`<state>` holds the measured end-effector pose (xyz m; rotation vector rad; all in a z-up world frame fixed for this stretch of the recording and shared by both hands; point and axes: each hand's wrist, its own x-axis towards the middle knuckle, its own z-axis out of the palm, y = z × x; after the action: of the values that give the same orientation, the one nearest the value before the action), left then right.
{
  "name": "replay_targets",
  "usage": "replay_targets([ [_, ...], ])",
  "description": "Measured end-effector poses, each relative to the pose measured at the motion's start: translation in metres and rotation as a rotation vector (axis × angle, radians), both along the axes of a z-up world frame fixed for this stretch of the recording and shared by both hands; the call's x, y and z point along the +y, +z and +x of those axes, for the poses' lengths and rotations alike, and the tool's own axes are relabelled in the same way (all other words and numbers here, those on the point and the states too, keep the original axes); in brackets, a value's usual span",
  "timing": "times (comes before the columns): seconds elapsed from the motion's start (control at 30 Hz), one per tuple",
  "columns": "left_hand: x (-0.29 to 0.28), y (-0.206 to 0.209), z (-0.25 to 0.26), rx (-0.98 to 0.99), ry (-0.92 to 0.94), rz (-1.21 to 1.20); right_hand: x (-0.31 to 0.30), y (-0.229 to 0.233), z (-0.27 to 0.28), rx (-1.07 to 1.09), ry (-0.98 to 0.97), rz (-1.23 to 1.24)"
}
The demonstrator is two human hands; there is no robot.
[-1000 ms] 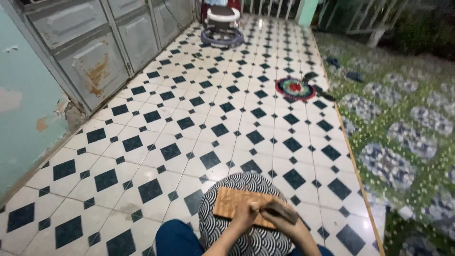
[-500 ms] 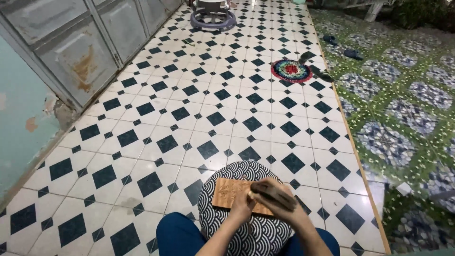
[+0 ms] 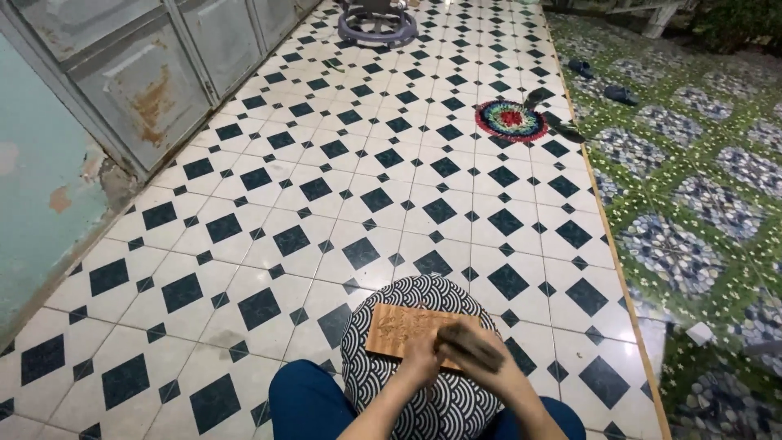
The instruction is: Using a manual hand plane to smooth and level the surface of a small wooden block while sitting on the floor.
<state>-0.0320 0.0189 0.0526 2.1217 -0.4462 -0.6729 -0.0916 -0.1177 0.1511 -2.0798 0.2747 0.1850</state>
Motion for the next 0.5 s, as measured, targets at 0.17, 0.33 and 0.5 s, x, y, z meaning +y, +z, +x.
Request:
replay_targets([
  [0.17, 0.014, -0.043, 0.009, 0.078, 0.220, -0.209, -0.014, -0.010, -0.022, 0.252, -0.099, 0.017],
  [0.33, -0.001, -0.100, 0.034, -0.110, 0.291, -0.392, -0.044, -0.036, -0.019, 0.072, -0.127, -0.041],
  [0.5, -0.003, -0.086, 0.025, -0.092, 0.105, -0.289, -0.013, 0.031, -0.012, -0.053, -0.108, -0.082],
])
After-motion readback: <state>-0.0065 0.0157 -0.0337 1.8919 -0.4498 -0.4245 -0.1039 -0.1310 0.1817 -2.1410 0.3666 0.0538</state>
